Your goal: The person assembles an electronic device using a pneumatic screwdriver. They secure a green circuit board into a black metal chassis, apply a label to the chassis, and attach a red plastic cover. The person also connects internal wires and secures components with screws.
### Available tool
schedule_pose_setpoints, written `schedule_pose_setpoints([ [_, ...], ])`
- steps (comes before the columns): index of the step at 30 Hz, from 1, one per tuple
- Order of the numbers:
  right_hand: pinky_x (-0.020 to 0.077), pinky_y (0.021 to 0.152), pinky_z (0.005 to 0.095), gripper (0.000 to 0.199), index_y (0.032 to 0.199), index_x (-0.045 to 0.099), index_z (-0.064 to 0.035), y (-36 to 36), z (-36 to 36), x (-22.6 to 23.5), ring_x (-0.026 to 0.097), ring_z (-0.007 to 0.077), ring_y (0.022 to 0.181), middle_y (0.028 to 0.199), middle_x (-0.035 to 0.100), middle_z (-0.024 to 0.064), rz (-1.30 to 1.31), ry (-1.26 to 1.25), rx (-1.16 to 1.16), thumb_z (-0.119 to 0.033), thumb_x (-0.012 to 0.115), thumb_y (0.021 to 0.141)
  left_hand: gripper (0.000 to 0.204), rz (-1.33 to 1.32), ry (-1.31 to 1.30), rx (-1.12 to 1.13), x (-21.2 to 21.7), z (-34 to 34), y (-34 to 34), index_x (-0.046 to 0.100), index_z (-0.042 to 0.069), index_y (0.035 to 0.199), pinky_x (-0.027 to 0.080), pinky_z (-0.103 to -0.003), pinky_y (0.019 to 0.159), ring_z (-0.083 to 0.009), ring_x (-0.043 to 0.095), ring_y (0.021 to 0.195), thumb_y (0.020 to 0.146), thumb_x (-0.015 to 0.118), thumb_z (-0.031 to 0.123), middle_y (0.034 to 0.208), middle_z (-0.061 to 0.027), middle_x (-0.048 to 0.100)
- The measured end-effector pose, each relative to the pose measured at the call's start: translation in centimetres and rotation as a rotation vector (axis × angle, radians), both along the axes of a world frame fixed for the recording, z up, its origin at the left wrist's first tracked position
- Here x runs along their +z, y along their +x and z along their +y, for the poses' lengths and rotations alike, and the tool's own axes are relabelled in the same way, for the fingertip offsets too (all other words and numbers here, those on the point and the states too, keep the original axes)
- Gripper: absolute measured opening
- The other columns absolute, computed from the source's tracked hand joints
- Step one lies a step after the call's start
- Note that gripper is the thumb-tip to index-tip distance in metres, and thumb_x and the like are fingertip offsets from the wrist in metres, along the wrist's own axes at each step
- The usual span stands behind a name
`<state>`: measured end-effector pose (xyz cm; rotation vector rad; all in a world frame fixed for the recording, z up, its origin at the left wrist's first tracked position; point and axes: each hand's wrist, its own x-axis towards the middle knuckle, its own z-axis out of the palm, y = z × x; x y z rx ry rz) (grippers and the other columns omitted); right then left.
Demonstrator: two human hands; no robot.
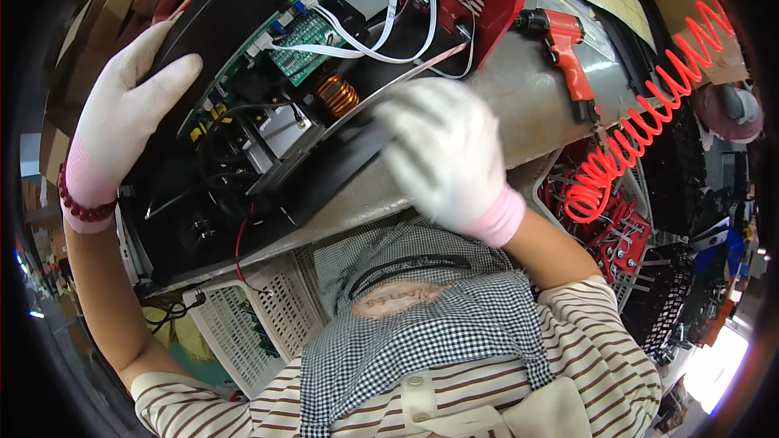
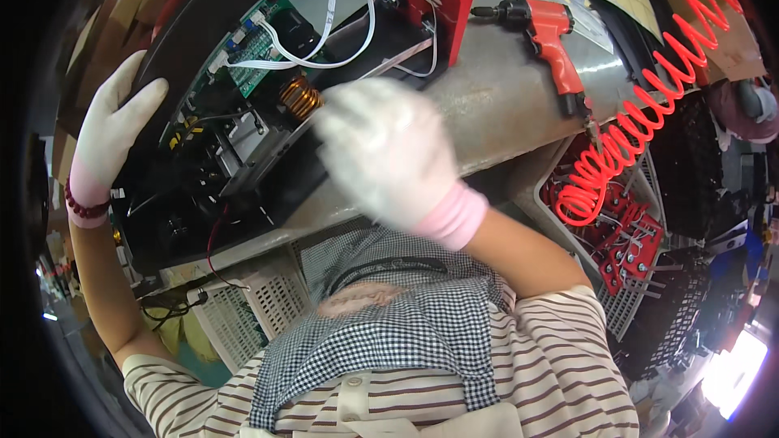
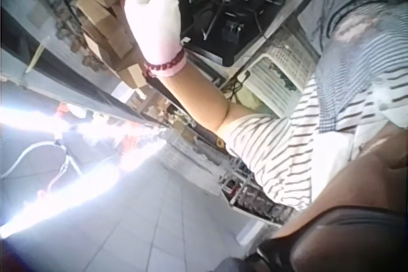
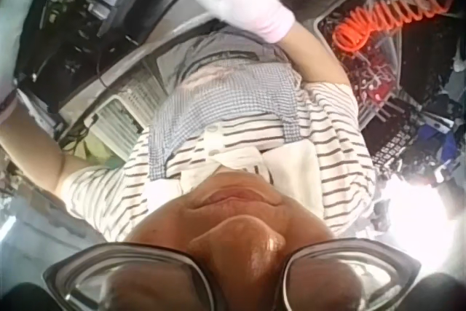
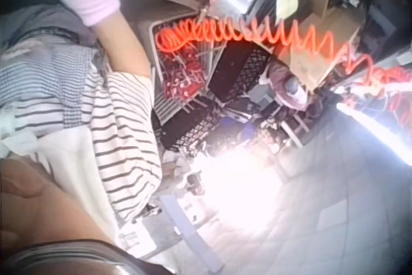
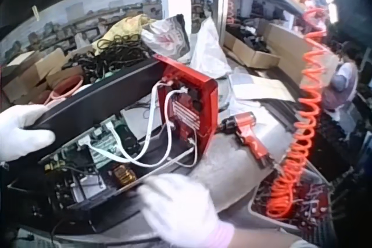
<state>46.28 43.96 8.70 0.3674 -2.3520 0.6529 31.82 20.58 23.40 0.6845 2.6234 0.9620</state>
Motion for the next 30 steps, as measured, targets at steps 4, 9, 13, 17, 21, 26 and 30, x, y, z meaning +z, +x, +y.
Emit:
schedule_pose_setpoints([
  [4,0.0511,0.071,0.0396,0.021,0.098,0.062,-0.0062,0.3,5.3,-3.6,0.061,0.0274,0.086,0.095,0.061,0.0077,-0.185,0.159,-0.239,-0.019,0.063,0.081,0.06,-0.061,-0.081,0.011,0.6,-0.7,-0.1,0.037,-0.013,0.139,0.035,-0.029,0.107,-0.0168,0.049,0.124,0.094,0.06,0.019,0.134,-0.0145,0.053],
  [9,0.0539,0.064,0.0398,0.014,0.088,0.064,-0.007,-2.2,5.0,-4.8,0.067,0.0265,0.07,0.084,0.065,0.009,-0.324,0.32,-0.289,-0.02,0.062,0.082,0.046,-0.058,-0.005,-0.079,0.1,-1.2,-0.7,0.046,-0.01,0.132,0.039,-0.027,0.1,-0.013,0.053,0.114,0.095,0.058,0.014,0.125,-0.0096,0.059],
  [13,0.0546,0.053,0.0423,0.013,0.079,0.065,0.0008,-3.6,5.4,-4.7,0.069,0.0276,0.063,0.065,0.065,0.015,-0.369,0.422,-0.423,-0.008,0.059,0.073,0.033,-0.098,0.103,-0.141,0.0,0.3,-0.7,0.052,-0.007,0.125,0.042,-0.026,0.095,-0.0105,0.054,0.104,0.094,0.051,0.006,0.115,-0.0054,0.061],
  [17,0.0553,0.06,0.0414,0.012,0.081,0.066,-0.0038,-3.8,5.4,-3.6,0.069,0.0325,0.074,0.084,0.065,0.0157,-0.445,0.33,-0.189,-0.009,0.058,0.074,0.046,0.028,-0.088,-0.053,1.2,-1.3,0.2,0.048,-0.008,0.133,0.04,-0.027,0.099,-0.0124,0.055,0.11,0.088,0.051,0.002,0.122,-0.0125,0.061],
  [21,0.0548,0.075,0.0422,0.014,0.09,0.068,-0.0069,-1.5,8.2,-2.7,0.067,0.0314,0.087,0.095,0.063,0.0143,-0.609,0.303,-0.1,-0.009,0.057,0.081,0.046,-0.034,0.05,-0.093,0.3,0.9,0.1,0.045,-0.014,0.13,0.039,-0.028,0.1,-0.0174,0.054,0.113,0.087,0.051,-0.001,0.126,-0.0172,0.057],
  [26,0.0521,0.079,0.0435,0.013,0.094,0.063,-0.0056,0.0,8.8,-1.5,0.063,0.0325,0.092,0.094,0.057,0.0138,-0.56,0.183,0.08,-0.014,0.057,0.086,0.047,0.264,0.077,-0.118,-0.6,-0.4,-0.1,0.048,-0.01,0.129,0.038,-0.033,0.103,-0.0233,0.053,0.117,0.083,0.051,-0.005,0.128,-0.0184,0.055],
  [30,0.0467,0.079,0.0405,0.021,0.098,0.059,-0.0033,0.4,7.5,3.4,0.057,0.0326,0.09,0.091,0.055,0.0133,-0.332,-0.266,0.216,-0.023,0.06,0.09,0.055,0.755,0.045,-0.378,0.9,2.0,2.4,0.052,-0.003,0.126,0.042,-0.036,0.096,-0.0312,0.054,0.111,0.072,0.055,-0.009,0.12,-0.0181,0.055],
])
